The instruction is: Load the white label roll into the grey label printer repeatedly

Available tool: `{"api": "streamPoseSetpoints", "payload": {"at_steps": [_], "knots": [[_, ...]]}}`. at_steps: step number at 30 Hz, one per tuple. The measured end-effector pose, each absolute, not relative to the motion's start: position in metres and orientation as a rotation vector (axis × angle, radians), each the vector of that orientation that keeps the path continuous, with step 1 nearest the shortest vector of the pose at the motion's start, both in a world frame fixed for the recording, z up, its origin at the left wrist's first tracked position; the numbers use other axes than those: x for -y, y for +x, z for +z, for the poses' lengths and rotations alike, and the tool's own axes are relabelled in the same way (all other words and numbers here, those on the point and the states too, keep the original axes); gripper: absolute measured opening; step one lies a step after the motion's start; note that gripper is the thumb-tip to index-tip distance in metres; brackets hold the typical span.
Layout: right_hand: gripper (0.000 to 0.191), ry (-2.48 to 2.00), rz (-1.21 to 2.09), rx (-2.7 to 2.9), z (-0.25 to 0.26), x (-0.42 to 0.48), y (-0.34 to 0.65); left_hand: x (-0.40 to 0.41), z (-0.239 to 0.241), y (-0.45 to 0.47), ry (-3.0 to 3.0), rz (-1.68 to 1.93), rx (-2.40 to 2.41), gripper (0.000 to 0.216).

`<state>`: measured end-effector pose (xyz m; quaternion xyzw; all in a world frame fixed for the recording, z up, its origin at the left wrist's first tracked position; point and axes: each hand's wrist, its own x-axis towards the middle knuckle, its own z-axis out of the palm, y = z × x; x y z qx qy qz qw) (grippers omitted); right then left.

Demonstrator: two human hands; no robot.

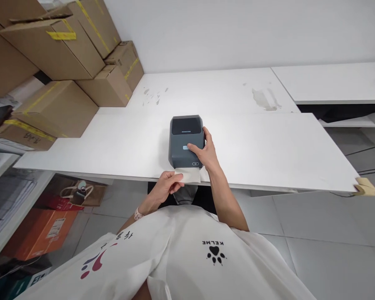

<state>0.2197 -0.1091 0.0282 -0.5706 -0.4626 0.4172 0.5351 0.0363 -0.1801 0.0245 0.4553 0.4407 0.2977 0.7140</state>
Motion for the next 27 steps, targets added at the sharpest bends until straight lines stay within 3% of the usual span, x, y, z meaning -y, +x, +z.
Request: {"api": "streamPoseSetpoints", "payload": {"at_steps": [6, 10, 15, 22, 27], "knots": [[0.106, -1.419, 0.972, 1.191, 0.023, 0.106, 0.223, 0.180, 0.017, 0.027, 1.179, 0.537, -1.030, 0.057], [0.102, -1.455, 0.910, 1.329, 0.023, 0.099, 0.226, 0.175, 0.011, 0.015, 1.189, 0.787, -1.172, 0.066], [0.091, -1.397, 0.953, 1.289, 0.015, 0.111, 0.227, 0.161, 0.004, 0.015, 1.219, 1.219, -1.400, 0.037], [0.069, -1.369, 0.869, 1.139, -0.010, 0.160, 0.220, 0.160, -0.002, 0.026, 1.436, 1.008, -1.372, 0.066], [0.070, -1.237, 0.850, 1.128, 0.006, 0.152, 0.224, 0.153, 0.015, 0.028, 1.492, 1.110, -1.326, 0.071]]}}
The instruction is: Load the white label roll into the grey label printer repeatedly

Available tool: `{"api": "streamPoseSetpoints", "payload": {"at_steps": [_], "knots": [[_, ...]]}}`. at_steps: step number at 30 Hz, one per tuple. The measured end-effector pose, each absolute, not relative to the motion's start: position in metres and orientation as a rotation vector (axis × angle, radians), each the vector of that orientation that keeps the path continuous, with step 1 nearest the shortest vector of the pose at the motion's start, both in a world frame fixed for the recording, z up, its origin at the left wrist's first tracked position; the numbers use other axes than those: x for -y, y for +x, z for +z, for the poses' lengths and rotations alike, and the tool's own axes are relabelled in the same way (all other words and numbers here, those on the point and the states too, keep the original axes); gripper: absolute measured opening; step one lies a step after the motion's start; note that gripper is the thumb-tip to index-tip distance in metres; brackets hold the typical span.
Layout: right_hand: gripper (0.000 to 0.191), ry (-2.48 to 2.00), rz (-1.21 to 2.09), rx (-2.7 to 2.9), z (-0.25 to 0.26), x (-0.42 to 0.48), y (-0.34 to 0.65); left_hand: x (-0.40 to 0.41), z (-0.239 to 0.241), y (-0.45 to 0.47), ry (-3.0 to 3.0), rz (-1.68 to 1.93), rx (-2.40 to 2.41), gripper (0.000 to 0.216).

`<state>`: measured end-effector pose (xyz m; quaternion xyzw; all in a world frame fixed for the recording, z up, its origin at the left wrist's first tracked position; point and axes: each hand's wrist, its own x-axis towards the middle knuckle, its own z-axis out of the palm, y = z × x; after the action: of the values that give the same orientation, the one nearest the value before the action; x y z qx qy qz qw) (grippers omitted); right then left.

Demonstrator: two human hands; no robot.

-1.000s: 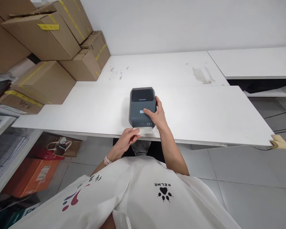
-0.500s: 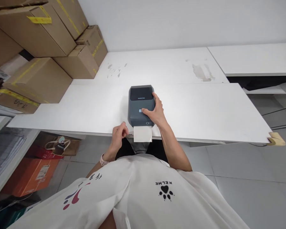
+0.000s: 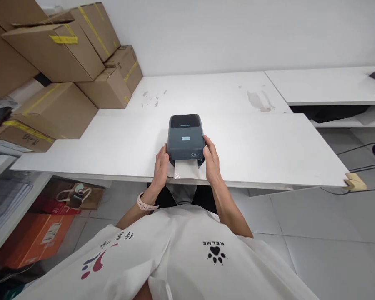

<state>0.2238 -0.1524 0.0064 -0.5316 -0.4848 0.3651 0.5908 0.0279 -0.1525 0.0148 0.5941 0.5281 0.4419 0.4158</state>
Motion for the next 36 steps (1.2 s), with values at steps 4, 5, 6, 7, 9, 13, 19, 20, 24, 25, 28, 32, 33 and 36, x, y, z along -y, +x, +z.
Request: {"api": "streamPoseSetpoints", "payload": {"at_steps": [4, 5, 6, 7, 9, 13, 19, 20, 24, 25, 28, 32, 33, 36], "knots": [[0.076, -1.198, 0.732, 1.282, 0.041, 0.116, 0.231, 0.121, 0.039, 0.032, 1.526, 1.288, -1.192, 0.064], [0.077, -1.220, 0.688, 1.336, 0.050, 0.103, 0.232, 0.110, 0.044, 0.033, 1.551, 1.294, -1.195, 0.061], [0.079, -1.245, 0.639, 1.384, 0.059, 0.088, 0.233, 0.098, 0.046, 0.033, 1.582, 1.277, -1.243, 0.059], [0.081, -1.267, 0.589, 1.424, 0.068, 0.072, 0.234, 0.087, 0.047, 0.033, 1.627, 1.215, -1.331, 0.059], [0.086, -1.293, 0.500, 1.492, 0.081, 0.036, 0.237, 0.066, 0.044, 0.031, 1.734, 0.971, -1.547, 0.065], [0.093, -1.326, 0.321, 1.603, 0.099, -0.018, 0.241, 0.044, 0.032, 0.029, 1.828, 0.469, -1.716, 0.069], [0.059, -1.321, 0.107, 1.801, 0.106, 0.006, 0.231, 0.039, 0.028, 0.034, 1.898, 0.356, -1.791, 0.048], [0.050, -1.333, 0.141, 1.918, 0.102, 0.013, 0.227, 0.039, 0.028, 0.035, 1.906, 0.348, -1.797, 0.048], [0.054, -1.539, 0.338, 2.503, 0.076, 0.020, 0.210, 0.038, 0.025, 0.034, 1.887, 0.365, -1.792, 0.047], [0.061, -1.598, 0.368, 2.597, 0.069, 0.016, 0.206, 0.038, 0.024, 0.034, 1.874, 0.372, -1.790, 0.048], [0.073, -1.670, 0.405, 2.693, 0.057, 0.002, 0.197, 0.038, 0.021, 0.033, 1.845, 0.393, -1.789, 0.049], [0.076, -1.510, 0.563, 2.621, 0.073, 0.010, 0.214, 0.039, 0.019, 0.032, 1.824, 0.432, -1.757, 0.050], [0.076, -1.409, 0.657, 2.561, 0.081, 0.018, 0.226, 0.040, 0.019, 0.031, 1.814, 0.442, -1.747, 0.051], [0.080, -1.141, 0.864, 2.258, 0.097, 0.054, 0.270, 0.042, 0.019, 0.030, 1.790, 0.483, -1.711, 0.053]]}}
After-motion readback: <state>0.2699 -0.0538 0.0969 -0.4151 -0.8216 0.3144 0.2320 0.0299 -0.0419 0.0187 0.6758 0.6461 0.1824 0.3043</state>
